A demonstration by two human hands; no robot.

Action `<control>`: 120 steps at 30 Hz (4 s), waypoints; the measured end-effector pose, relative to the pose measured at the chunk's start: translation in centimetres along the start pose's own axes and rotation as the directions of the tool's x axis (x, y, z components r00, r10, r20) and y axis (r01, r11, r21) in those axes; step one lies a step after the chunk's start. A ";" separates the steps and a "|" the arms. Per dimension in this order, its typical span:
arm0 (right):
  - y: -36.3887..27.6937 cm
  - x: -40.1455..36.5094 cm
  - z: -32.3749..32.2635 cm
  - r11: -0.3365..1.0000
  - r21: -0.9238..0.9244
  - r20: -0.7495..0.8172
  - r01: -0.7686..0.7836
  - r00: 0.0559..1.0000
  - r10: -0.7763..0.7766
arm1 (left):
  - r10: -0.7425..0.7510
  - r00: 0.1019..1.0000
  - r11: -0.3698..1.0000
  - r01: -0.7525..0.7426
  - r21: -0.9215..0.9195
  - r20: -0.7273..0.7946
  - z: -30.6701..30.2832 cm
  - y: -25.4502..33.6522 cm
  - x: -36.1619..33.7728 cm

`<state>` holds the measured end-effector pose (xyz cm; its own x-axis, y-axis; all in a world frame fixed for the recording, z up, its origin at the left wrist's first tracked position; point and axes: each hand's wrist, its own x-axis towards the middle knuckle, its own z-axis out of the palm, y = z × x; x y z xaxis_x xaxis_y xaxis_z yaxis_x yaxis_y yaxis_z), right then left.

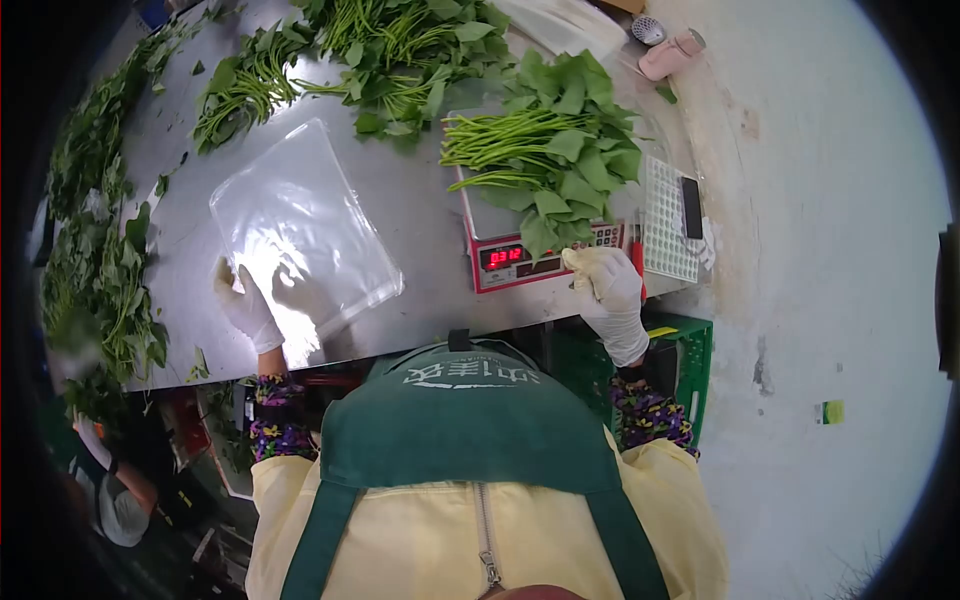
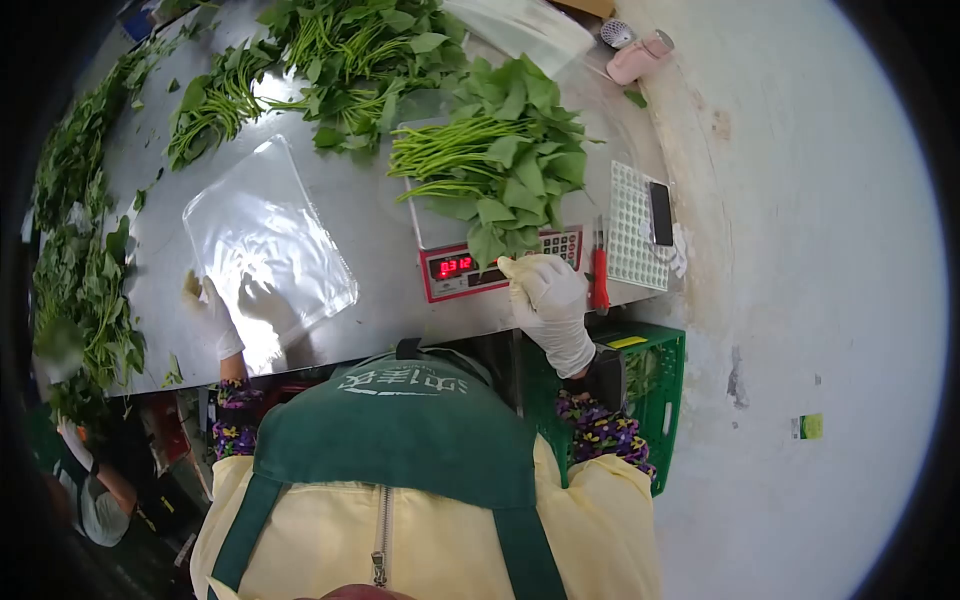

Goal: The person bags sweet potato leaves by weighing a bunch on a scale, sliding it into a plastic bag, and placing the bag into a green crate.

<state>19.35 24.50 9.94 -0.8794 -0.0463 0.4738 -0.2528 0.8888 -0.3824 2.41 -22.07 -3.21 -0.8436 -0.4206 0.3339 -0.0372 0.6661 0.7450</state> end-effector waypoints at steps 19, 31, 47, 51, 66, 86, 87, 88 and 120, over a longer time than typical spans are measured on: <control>-2.1 1.6 3.6 0.961 0.274 0.111 -0.035 0.994 0.004 | 0.026 0.997 0.986 -0.015 -0.164 0.069 7.5 7.5 3.2; -6.5 7.1 8.1 0.955 0.199 0.230 -0.219 0.958 0.172 | -0.329 0.941 0.933 0.311 0.178 0.079 23.5 0.4 22.7; -6.2 7.0 8.2 0.948 0.068 0.296 -0.311 0.914 0.278 | -0.556 0.804 0.773 0.593 0.224 -0.210 27.4 4.1 25.1; -6.0 7.2 8.5 0.950 0.081 0.288 -0.303 0.919 0.268 | -0.652 0.738 0.733 0.672 0.103 -0.175 26.9 4.2 25.0; -6.1 5.8 8.1 0.947 0.037 0.296 -0.319 0.909 0.295 | -0.668 0.730 0.718 0.683 0.131 -0.148 26.6 1.2 28.1; -13.0 18.2 1.9 0.882 -0.291 0.236 0.371 0.921 -0.310 | 0.940 0.010 0.292 -0.534 -0.793 0.340 4.3 25.2 4.6; -12.3 17.7 1.2 0.882 -0.297 0.237 0.365 0.923 -0.302 | 0.942 0.005 0.287 -0.528 -0.799 0.336 4.1 25.9 4.0; -11.4 17.0 0.4 0.916 -0.287 0.310 0.282 0.932 -0.189 | 0.934 -0.037 0.266 -0.590 -0.762 0.355 3.9 26.6 3.5; 9.2 18.6 1.4 0.904 -0.377 0.513 0.199 0.858 0.025 | 0.522 0.784 0.799 -0.310 -0.515 0.337 12.1 22.1 -3.8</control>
<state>0.11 31.19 14.09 -0.9678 -0.2516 -0.0094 -0.2517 0.9666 0.0482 -1.72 1.69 5.04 -0.8611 0.2254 0.4558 0.5081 0.3455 0.7890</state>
